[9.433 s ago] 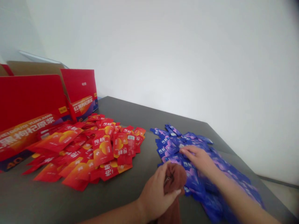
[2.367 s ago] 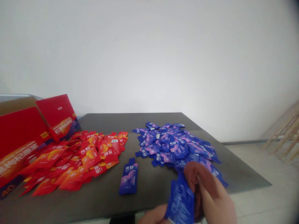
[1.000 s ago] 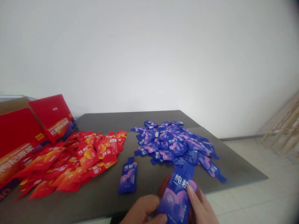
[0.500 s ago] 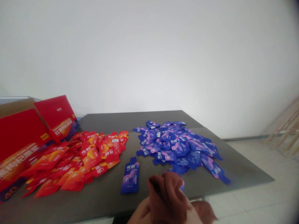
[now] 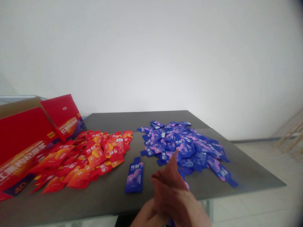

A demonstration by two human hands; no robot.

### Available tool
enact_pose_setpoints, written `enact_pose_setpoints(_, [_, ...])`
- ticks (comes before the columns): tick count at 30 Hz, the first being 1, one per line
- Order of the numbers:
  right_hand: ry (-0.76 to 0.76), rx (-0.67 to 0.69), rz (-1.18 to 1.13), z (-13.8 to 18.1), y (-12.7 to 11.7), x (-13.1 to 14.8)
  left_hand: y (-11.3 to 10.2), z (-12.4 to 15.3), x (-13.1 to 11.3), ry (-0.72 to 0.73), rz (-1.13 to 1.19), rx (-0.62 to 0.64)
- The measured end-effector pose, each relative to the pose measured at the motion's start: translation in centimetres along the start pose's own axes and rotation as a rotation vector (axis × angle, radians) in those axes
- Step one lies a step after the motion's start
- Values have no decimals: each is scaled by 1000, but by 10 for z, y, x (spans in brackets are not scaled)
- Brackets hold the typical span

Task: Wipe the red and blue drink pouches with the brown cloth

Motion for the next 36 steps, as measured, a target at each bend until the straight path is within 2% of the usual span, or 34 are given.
enact_pose_setpoints(2, [57,-37,38,-16,-3,-9,-1,7,1,-35,24,38])
enact_pose_setpoints(3, [127,-92,64,-23,-10,-17,-6,10,0,-35,28,19])
enact_pose_setpoints(6, [351,-262,81,-27,-32,-41,-38,19,-14,50,-116,-198])
enact_pose_setpoints(9, [402,-255,25,-19,-34,-52,-65,22,-30,84,-550,-411])
enact_pose_setpoints(11, [405,-218,11,-13,-30,-54,-73,21,-38,99,-928,-515])
enact_pose_setpoints(14, [418,-196,3,-9,-27,-58,-75,21,-43,98,-1387,-609])
enact_pose_setpoints(17, [441,-213,16,-8,-31,-64,-78,22,-41,18,-1633,-653])
enact_pose_setpoints(22, [410,-219,-8,-10,-36,-66,-82,24,-44,-118,-1766,-595])
enact_pose_setpoints(26, [412,-204,-5,-12,-35,-66,-74,11,-65,-162,-1810,-514])
enact_pose_setpoints(29, [409,-203,-18,-14,-33,-66,-67,-25,-87,-36,-1823,-450])
enact_pose_setpoints(31, [410,-193,-48,-15,-29,-67,-71,-57,-95,40,-1802,-429])
enact_pose_setpoints(36, [455,-225,-125,-14,-27,-72,-100,-129,-84,58,-1765,-333])
Point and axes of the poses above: each hand's wrist, its own z-axis away from the middle knuckle, its own y-axis out of the palm, x = y × z, the point moved 7 cm from there along -z, towards the middle knuckle, and after that the axes turned 2 degrees about -z, right-handed, at the moved point
